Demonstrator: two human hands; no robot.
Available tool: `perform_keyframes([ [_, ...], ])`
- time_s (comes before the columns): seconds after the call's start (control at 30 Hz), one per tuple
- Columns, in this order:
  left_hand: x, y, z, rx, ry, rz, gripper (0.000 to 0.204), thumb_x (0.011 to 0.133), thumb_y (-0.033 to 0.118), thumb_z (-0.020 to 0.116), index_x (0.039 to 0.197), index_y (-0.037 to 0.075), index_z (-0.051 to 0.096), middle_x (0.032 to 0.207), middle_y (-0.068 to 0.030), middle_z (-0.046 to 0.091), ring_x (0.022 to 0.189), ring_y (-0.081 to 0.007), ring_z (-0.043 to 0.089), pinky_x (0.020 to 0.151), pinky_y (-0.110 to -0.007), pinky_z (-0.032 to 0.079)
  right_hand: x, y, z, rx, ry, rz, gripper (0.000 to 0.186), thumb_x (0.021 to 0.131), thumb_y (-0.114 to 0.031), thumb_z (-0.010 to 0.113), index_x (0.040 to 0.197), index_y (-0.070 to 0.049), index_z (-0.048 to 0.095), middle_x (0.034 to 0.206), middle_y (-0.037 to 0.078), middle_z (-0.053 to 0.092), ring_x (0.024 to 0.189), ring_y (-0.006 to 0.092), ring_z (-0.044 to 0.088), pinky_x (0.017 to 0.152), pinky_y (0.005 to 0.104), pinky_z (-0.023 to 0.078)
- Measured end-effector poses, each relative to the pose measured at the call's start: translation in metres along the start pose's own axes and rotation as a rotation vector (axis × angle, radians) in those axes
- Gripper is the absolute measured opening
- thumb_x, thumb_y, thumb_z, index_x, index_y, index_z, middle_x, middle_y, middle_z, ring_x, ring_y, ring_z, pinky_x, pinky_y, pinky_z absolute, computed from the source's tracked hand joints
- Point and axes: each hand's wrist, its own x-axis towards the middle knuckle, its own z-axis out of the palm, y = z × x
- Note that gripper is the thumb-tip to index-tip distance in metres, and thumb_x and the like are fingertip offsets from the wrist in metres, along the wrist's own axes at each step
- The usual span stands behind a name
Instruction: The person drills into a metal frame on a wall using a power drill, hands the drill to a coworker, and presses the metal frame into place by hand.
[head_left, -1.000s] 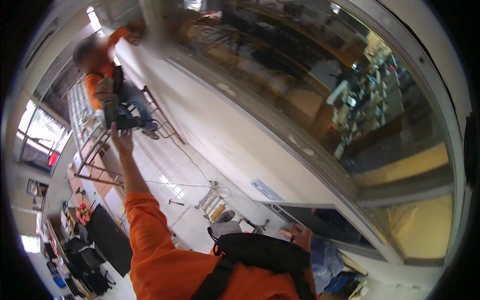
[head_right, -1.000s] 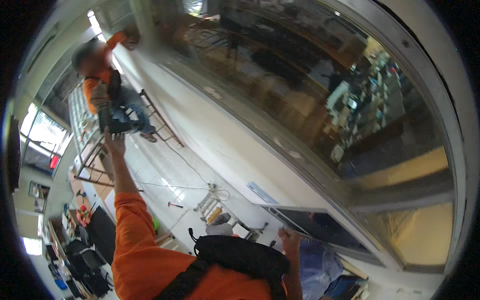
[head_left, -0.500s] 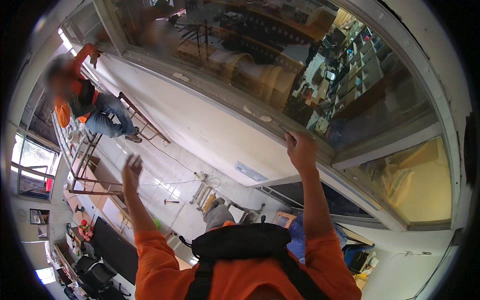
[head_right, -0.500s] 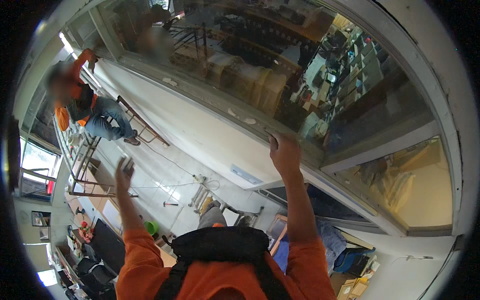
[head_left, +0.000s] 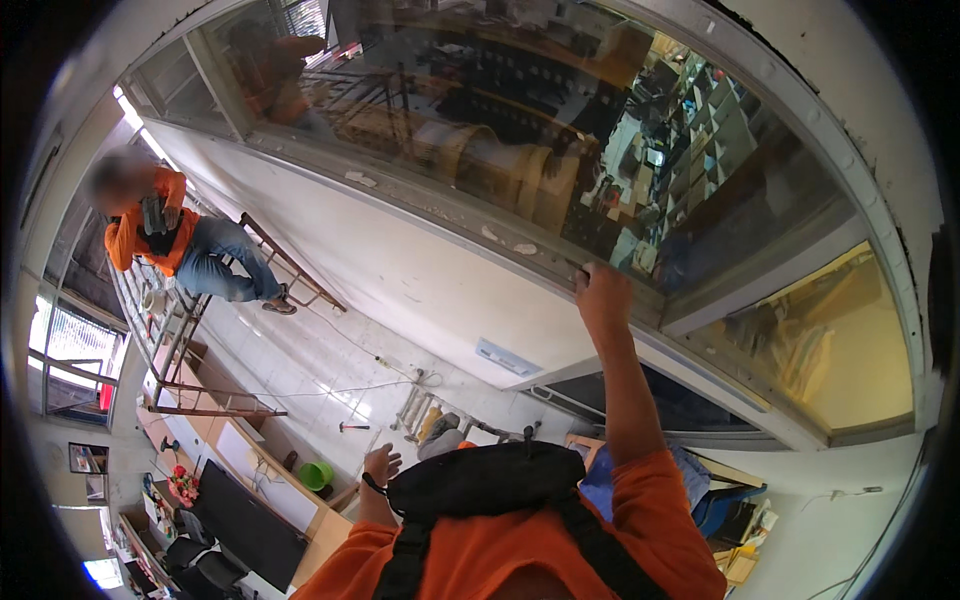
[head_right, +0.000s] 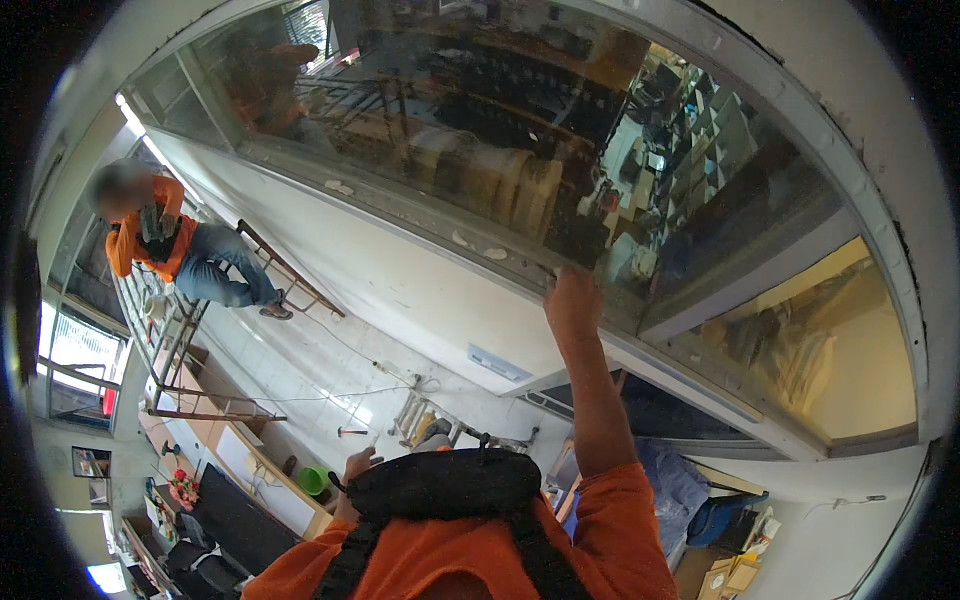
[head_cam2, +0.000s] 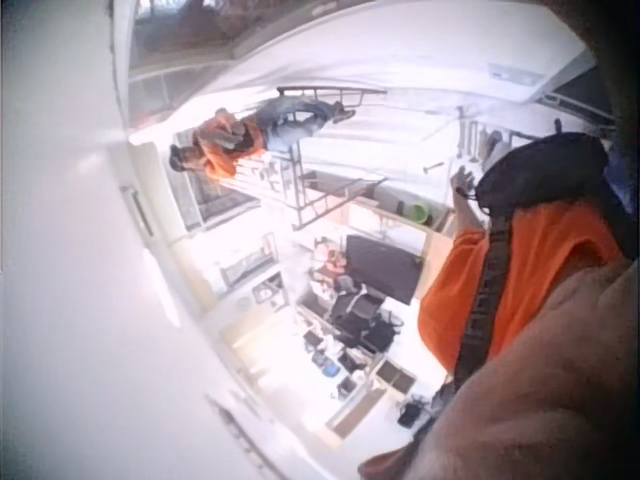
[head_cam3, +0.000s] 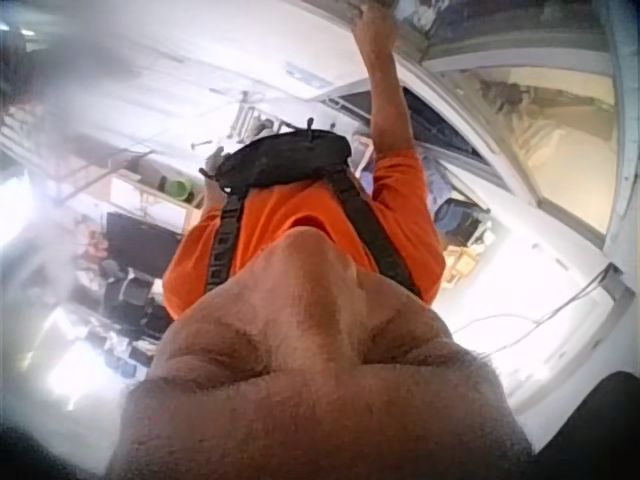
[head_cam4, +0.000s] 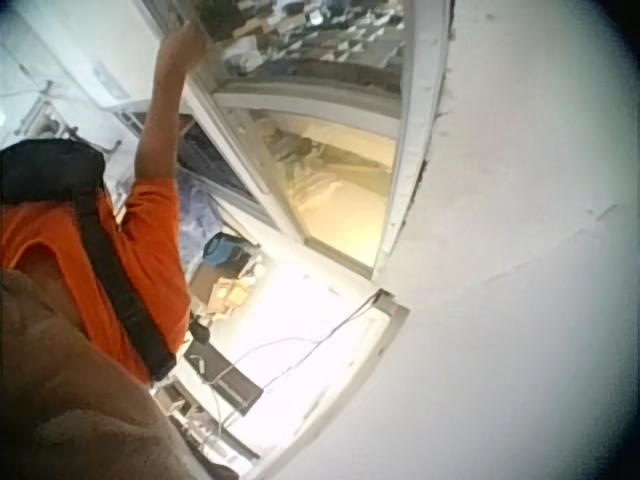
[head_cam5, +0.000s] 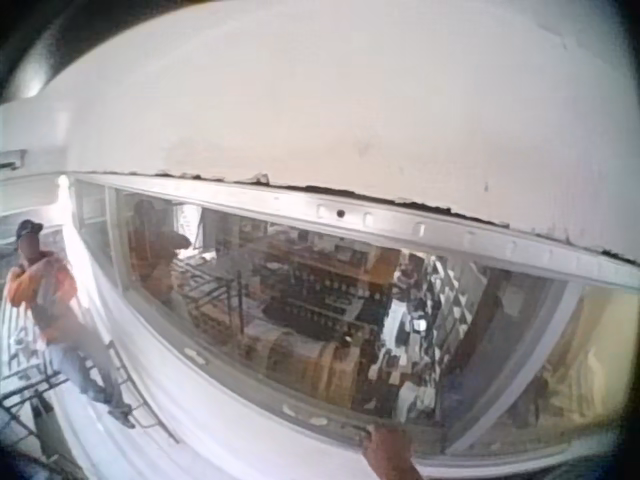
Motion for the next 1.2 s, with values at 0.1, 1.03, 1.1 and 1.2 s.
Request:
perform_keyframes([
  [0.1, 0.014, 0.032, 0.021, -0.015, 0.034, -0.082, 0.045, 0.094, 0.033, 0.063, 0.127, 0.002, 0.059, 0.110, -0.0147, 0.071, 0.087, -0.0234, 0.070, 0.067, -0.035, 0.054, -0.005, -0.004, -0.006, 0.067, 0.087, -0.035, 0.020, 0.087, -0.023, 0.073, 0.095, -0.004, 0.074, 0.086, 0.019, 0.072, 0.080, 0.0392, 0.069, 0.075, 0.0470, 0.054],
  [1.03, -0.066, 0.014, 0.115, 0.525, -0.074, 0.133, 0.041, 0.095, 0.030, 0.064, 0.116, -0.005, 0.064, 0.093, -0.0112, 0.071, 0.076, -0.0211, 0.068, 0.066, -0.033, 0.056, -0.177, 0.198, -0.009, 1.639, 0.396, 0.930, 0.049, 0.094, -0.047, 0.071, 0.122, -0.007, 0.064, 0.098, 0.005, 0.068, 0.079, 0.0144, 0.060, 0.065, 0.0319, 0.043],
  [1.1, -0.075, 0.005, 0.113, 0.298, -0.001, 0.006, 0.041, 0.096, 0.030, 0.063, 0.117, -0.004, 0.065, 0.093, -0.0099, 0.071, 0.074, -0.0186, 0.067, 0.063, -0.031, 0.055, -0.169, 0.190, -0.018, 1.656, 0.375, 0.958, 0.045, 0.095, -0.046, 0.069, 0.116, -0.007, 0.066, 0.097, 0.005, 0.068, 0.078, 0.0143, 0.060, 0.065, 0.0310, 0.044],
  [1.2, -0.088, 0.018, 0.126, 0.038, 0.097, -0.161, 0.040, 0.096, 0.030, 0.062, 0.119, -0.004, 0.065, 0.094, -0.0099, 0.072, 0.073, -0.0167, 0.068, 0.060, -0.029, 0.054, -0.157, 0.187, -0.025, 1.514, 0.255, 1.064, 0.040, 0.097, -0.045, 0.066, 0.115, -0.009, 0.066, 0.096, 0.003, 0.068, 0.078, 0.0131, 0.060, 0.064, 0.0292, 0.045],
])
